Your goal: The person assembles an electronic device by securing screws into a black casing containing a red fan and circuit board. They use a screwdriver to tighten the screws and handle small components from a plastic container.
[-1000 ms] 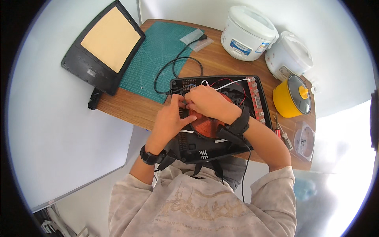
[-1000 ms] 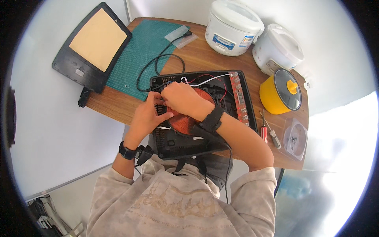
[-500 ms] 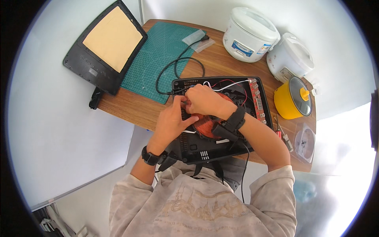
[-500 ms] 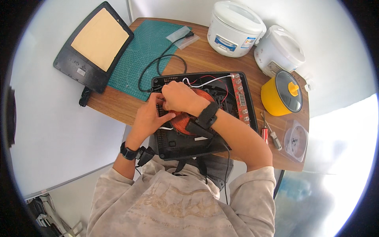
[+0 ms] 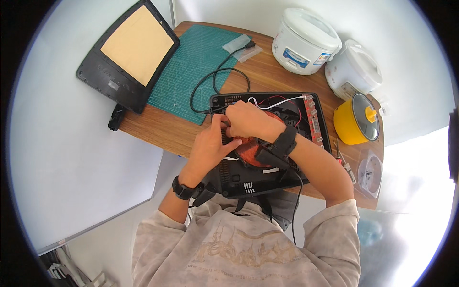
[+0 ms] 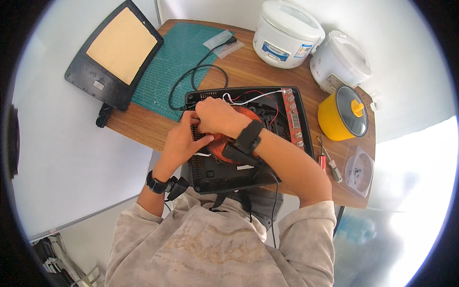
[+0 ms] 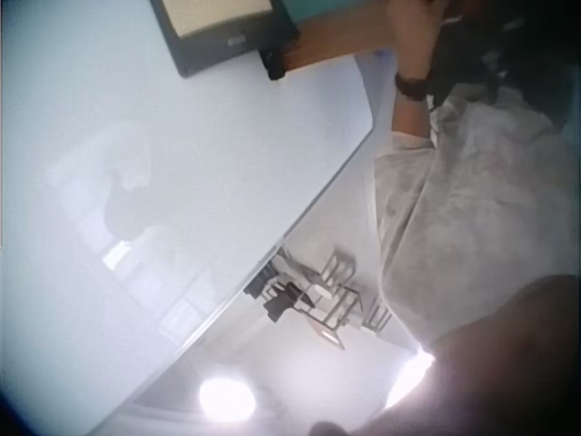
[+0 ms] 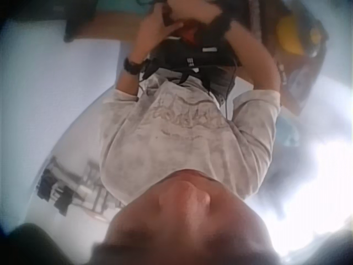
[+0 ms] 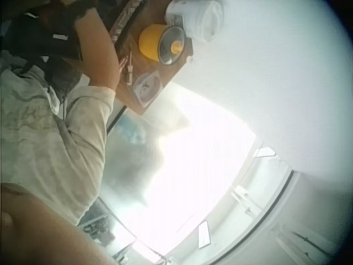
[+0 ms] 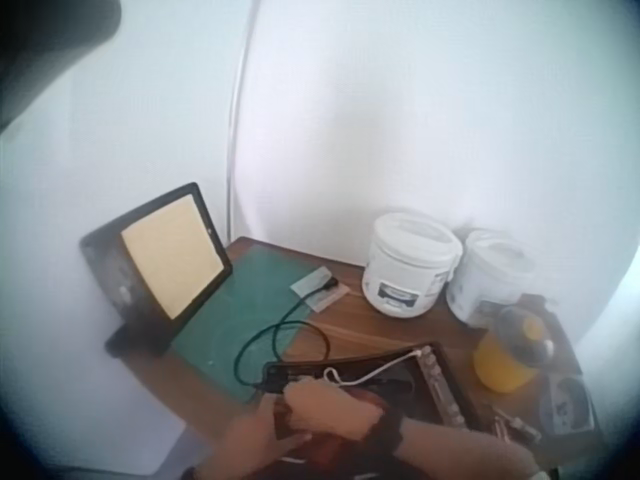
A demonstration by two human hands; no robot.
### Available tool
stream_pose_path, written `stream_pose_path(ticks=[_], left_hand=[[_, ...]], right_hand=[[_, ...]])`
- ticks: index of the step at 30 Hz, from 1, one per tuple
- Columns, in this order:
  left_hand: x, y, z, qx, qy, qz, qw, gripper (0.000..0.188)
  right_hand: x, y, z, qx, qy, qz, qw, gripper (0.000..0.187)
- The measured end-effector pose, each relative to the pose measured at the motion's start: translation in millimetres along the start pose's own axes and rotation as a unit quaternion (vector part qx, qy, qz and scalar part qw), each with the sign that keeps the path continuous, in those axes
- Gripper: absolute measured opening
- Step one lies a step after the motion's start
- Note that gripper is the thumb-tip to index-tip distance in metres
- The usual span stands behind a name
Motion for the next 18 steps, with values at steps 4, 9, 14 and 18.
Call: stream_pose_path(ticks=[4,9,14,18], left_hand=[[-2.0,-2.2,-2.4,-0.046,0.032,0.012,0.998,0.063],[-2.5,-1.3,-3.8,-0.048,0.034,0.026,0.998,0.06],[-2.8,-2.4,-1.7,-0.055,0.031,0.019,0.998,0.058],[-5.4,-6.6,-1.4,-0.078,0.045,0.03,0.995,0.058]], right_hand=[[-4.5,-0.3,1.6,-0.016,-0.011,-0.003,1.0,0.027],[-1.5,1.0,1.6,-0.01,0.003,-0.001,1.0,0.026],[-0.1,14.4,-0.7,-0.007,-0.003,0.061,0.998,0.02],[2.9,20.0,-2.3,0.01,0.008,0.085,0.996,0.016]])
Point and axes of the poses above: each hand's wrist, its own z-axis towards the middle knuckle, its own x-axis out of the back of the hand, y = z × x, the point moved 7 cm from there along z, towards the middle knuckle, and after that the axes turned 4 degrees about z, right-handed, at the moved point
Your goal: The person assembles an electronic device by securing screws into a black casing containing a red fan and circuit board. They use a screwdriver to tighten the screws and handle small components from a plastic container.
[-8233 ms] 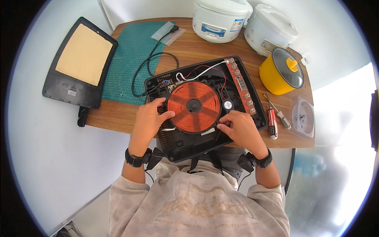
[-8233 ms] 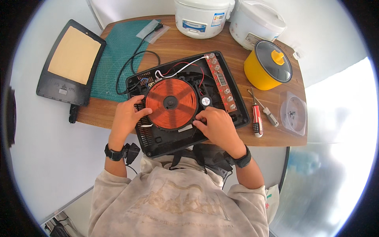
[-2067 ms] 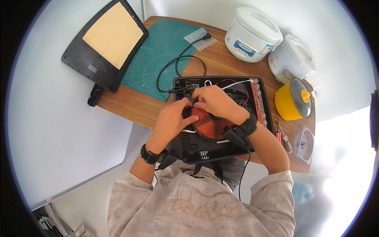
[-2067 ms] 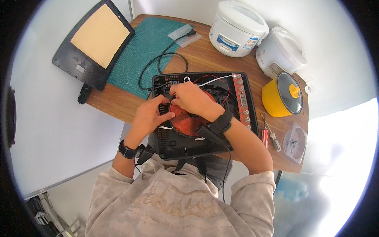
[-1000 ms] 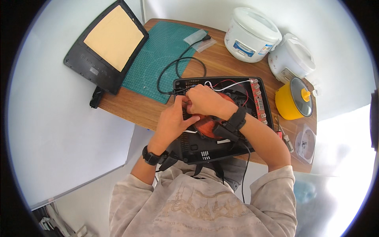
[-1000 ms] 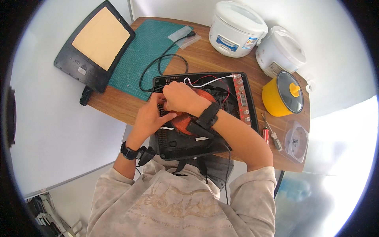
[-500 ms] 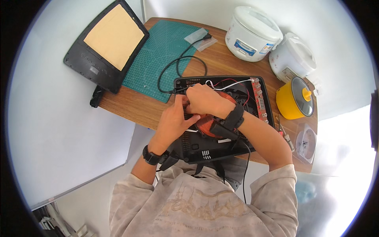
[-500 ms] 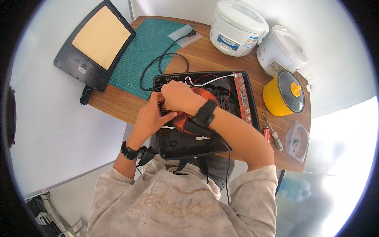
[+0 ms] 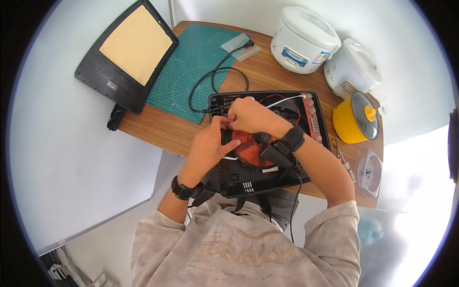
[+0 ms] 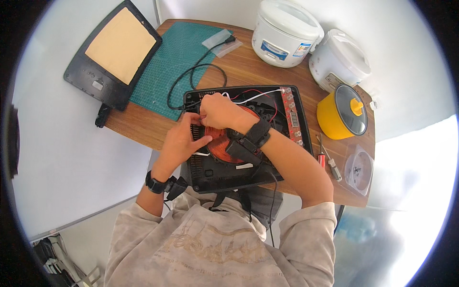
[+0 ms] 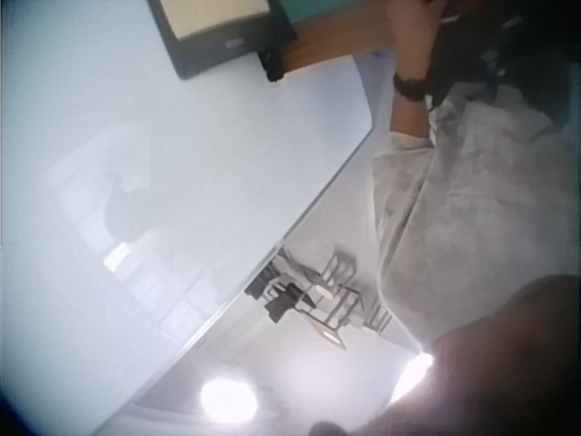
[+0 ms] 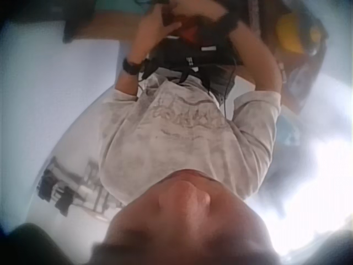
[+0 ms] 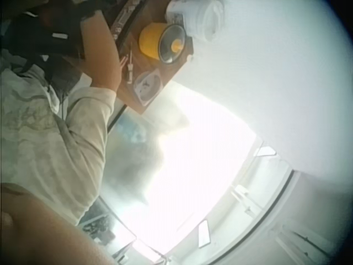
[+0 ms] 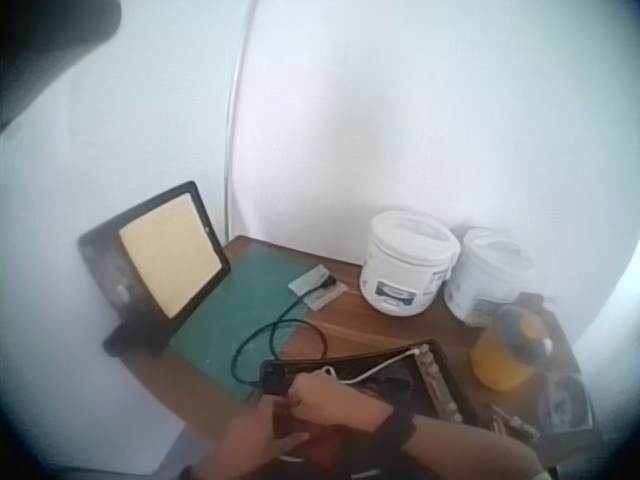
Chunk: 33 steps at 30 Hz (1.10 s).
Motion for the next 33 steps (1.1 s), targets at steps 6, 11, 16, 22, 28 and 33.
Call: stream_pose_path(ticks=[6,11,16,22,28,33], left_hand=[[-0.7,0.1,0.4,0.027,-0.026,0.014,0.999,0.062],[0.9,1.6,0.0,0.017,-0.011,0.013,1.0,0.064],[-2.0,-1.3,-0.5,-0.004,-0.011,0.01,1.0,0.062],[0.1,-0.3,0.4,0.007,-0.017,0.015,1.0,0.057],[1.4,6.5,8.2,0.041,-0.051,0.019,0.998,0.053],[4.2,3.6,7.8,0.04,-0.047,0.032,0.998,0.052]], right_hand=[[4.7,-2.0,-7.8,0.005,0.01,0.025,1.0,0.016],[6.9,9.3,-9.1,-0.005,0.026,0.071,0.997,0.016],[12.0,6.9,-17.0,0.031,0.044,0.071,0.996,0.018],[7.7,4.6,-18.8,-0.003,0.019,0.09,0.996,0.016],[16.0,6.2,-47.0,0.041,0.09,0.095,0.991,0.017],[53.1,-20.5,-130.7,-0.002,0.167,0.029,0.986,0.017]])
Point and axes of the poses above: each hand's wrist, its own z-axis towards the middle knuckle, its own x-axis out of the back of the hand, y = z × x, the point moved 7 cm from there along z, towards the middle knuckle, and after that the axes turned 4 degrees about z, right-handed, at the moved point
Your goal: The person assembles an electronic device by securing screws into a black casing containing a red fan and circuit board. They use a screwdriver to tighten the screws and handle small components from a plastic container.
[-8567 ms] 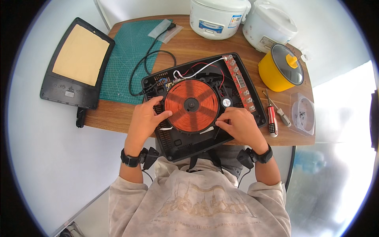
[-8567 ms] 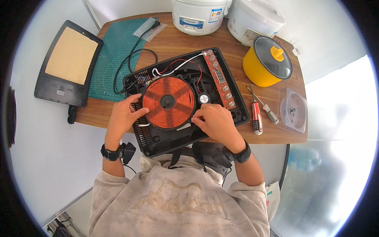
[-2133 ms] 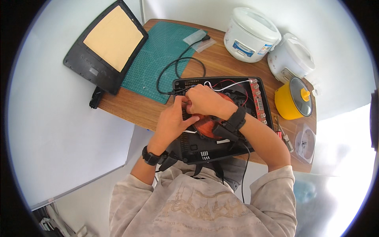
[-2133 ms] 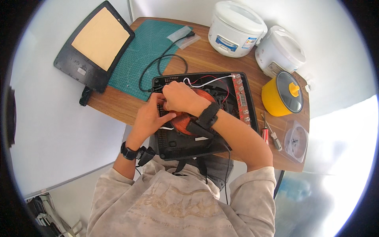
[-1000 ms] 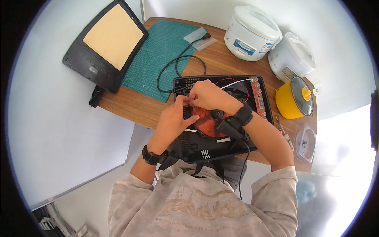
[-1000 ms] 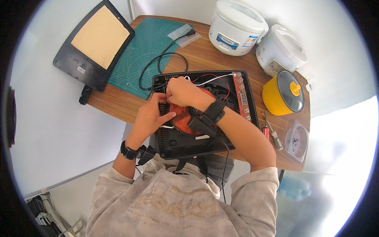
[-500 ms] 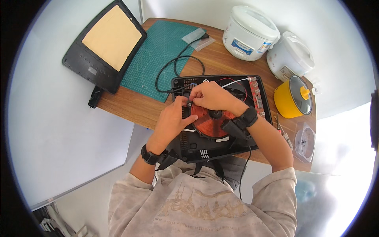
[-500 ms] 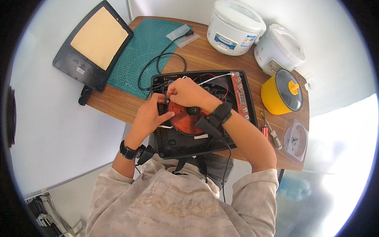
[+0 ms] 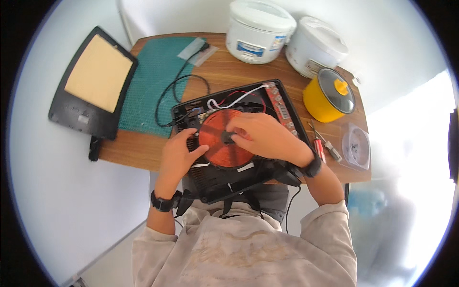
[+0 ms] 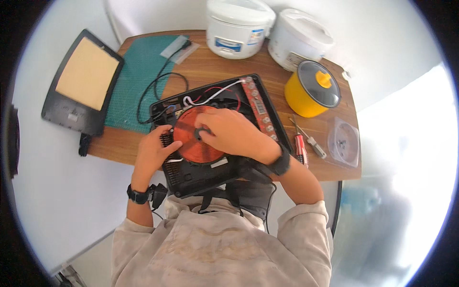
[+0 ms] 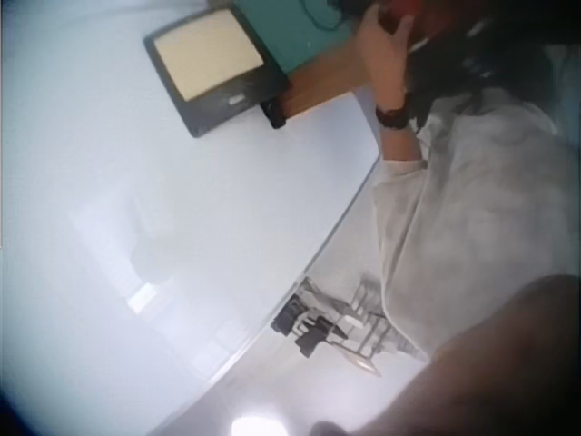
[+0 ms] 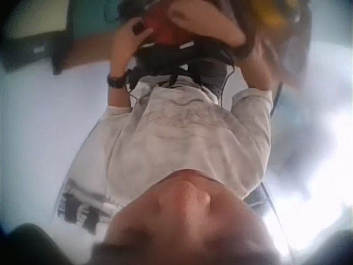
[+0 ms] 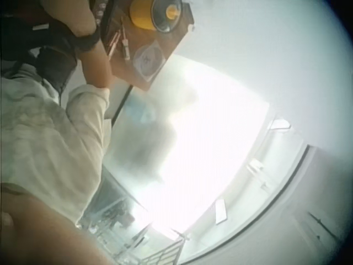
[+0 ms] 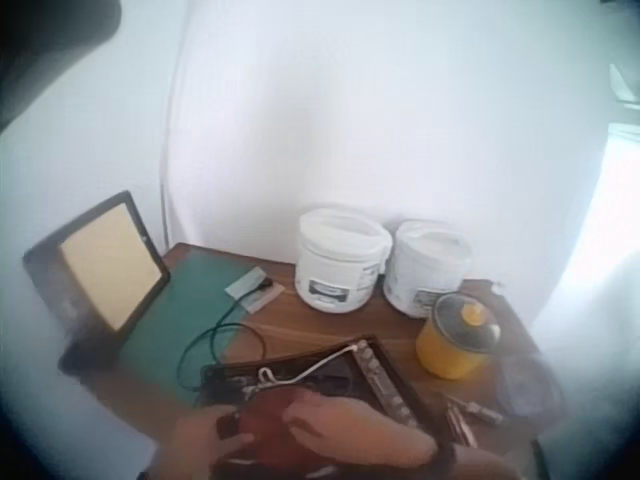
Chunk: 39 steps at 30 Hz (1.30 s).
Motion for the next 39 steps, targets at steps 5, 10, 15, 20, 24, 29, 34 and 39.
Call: stream_pose_path(ticks=[5,10,15,20,24,29,34,39], left_hand=[[-2.1,-5.4,0.0,0.018,-0.013,0.006,1.0,0.049],[-5.6,-1.2,2.4,0.008,-0.019,-0.007,1.0,0.049],[1.1,4.0,2.0,0.057,-0.055,-0.005,0.997,0.052],[0.3,-2.9,0.6,0.054,-0.046,-0.016,0.997,0.053],[-1.3,-5.3,-1.0,-0.002,-0.004,0.006,1.0,0.052],[-1.2,-4.1,-2.0,-0.008,-0.003,-0.012,1.0,0.055],[-2.4,-6.1,-2.0,0.014,-0.01,-0.026,1.0,0.055],[-2.5,-5.1,-1.2,0.009,-0.014,-0.018,1.0,0.053]], right_hand=[[77.9,29.9,-109.6,-0.2,0.12,-0.05,0.971,0.019],[92.5,72.9,-219.6,-0.439,0.199,-0.152,0.863,0.036],[55.8,95.2,-261.7,-0.443,0.186,-0.192,0.856,0.053],[58.3,116.8,-283.8,-0.455,0.247,-0.158,0.841,0.04],[105.8,68.3,-262.6,-0.431,0.32,-0.223,0.813,0.03],[147.7,2.7,-208.4,-0.309,0.402,-0.19,0.841,0.028],[137.6,-40.0,-124.1,-0.134,0.385,0.028,0.913,0.038],[96.4,-79.1,-18.7,-0.053,0.171,0.003,0.984,0.038]])
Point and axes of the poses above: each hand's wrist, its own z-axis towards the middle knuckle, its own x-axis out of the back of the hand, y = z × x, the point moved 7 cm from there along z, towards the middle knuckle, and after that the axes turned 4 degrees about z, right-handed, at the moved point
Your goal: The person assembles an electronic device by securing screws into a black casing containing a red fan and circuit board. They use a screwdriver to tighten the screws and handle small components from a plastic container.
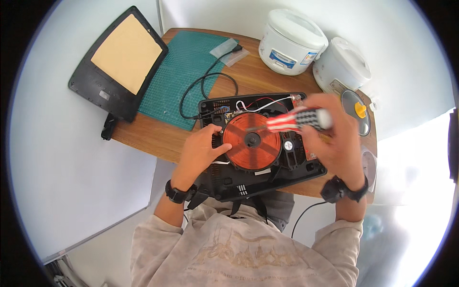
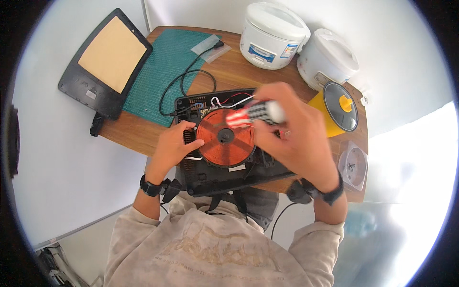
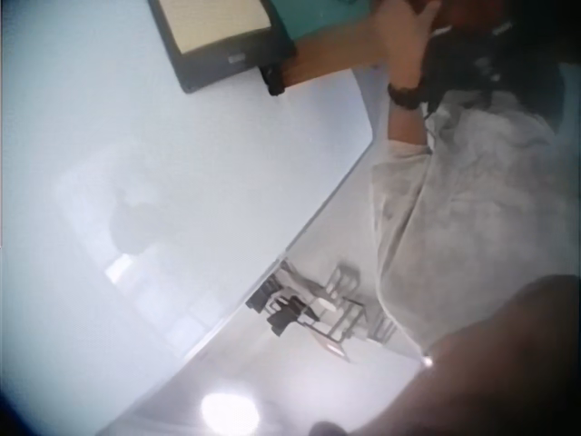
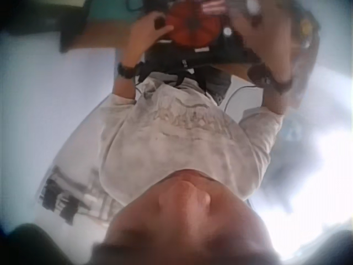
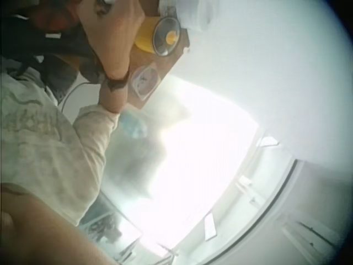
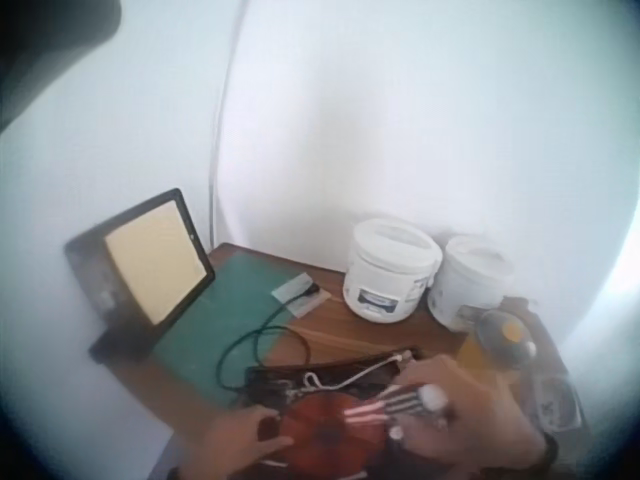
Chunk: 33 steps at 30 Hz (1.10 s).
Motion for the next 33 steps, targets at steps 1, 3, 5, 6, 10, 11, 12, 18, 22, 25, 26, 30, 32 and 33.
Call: stream_pose_path(ticks=[1,3,5,6,10,11,12,18,22,25,26,30,32,33], left_hand=[[-1.2,-1.4,-0.1,-0.003,0.002,-0.001,1.0,0.053],[-0.4,-3.1,-1.4,-0.006,0.007,0.0,1.0,0.053],[-1.9,-2.7,-1.5,-0.007,0.01,-0.001,1.0,0.053],[-1.9,-2.3,-1.4,-0.007,0.013,-0.001,1.0,0.053],[-1.4,-0.9,-1.8,-0.011,0.012,0.005,1.0,0.052],[-1.9,-1.6,-1.1,-0.011,0.011,0.005,1.0,0.052],[-2.6,-2.0,-0.8,-0.011,0.009,0.005,1.0,0.052],[-1.0,-0.5,-1.3,-0.015,0.01,0.002,1.0,0.052],[-1.1,0.1,-1.1,-0.031,0.017,0.008,0.999,0.052],[-0.3,0.7,-1.7,-0.034,0.022,0.006,0.999,0.051],[-0.4,-0.2,-2.0,-0.033,0.023,0.006,0.999,0.051],[-1.6,0.3,-1.2,-0.033,0.015,0.012,0.999,0.05],[-0.1,2.0,-2.5,-0.05,0.032,0.029,0.998,0.048],[0.6,3.3,-3.0,-0.059,0.041,0.038,0.997,0.047]], right_hand=[[-14.6,-11.8,11.4,0.057,-0.033,-0.039,0.997,0.037],[-41.1,-15.5,29.0,0.095,-0.071,-0.022,0.993,0.034],[-61.5,-12.8,40.0,0.118,-0.095,-0.005,0.988,0.031],[-69.3,-10.5,44.8,0.125,-0.101,0.007,0.987,0.03],[-83.3,-8.0,50.0,0.144,-0.102,0.016,0.984,0.028],[-85.0,-7.2,50.7,0.144,-0.102,0.015,0.984,0.028],[-86.4,-6.5,51.5,0.148,-0.098,0.01,0.984,0.028],[-89.5,-6.3,54.1,0.17,-0.083,-0.005,0.982,0.029],[-91.4,-0.9,54.0,0.166,-0.079,0.001,0.983,0.028],[-92.3,0.2,55.5,0.156,-0.088,-0.014,0.984,0.029],[-92.1,-0.6,56.1,0.153,-0.092,-0.021,0.984,0.028],[-95.4,-8.0,55.4,0.165,-0.109,-0.017,0.98,0.03],[-101.0,-13.5,51.9,0.174,-0.117,-0.004,0.978,0.029],[-103.3,-19.1,50.6,0.189,-0.119,-0.025,0.975,0.03]])
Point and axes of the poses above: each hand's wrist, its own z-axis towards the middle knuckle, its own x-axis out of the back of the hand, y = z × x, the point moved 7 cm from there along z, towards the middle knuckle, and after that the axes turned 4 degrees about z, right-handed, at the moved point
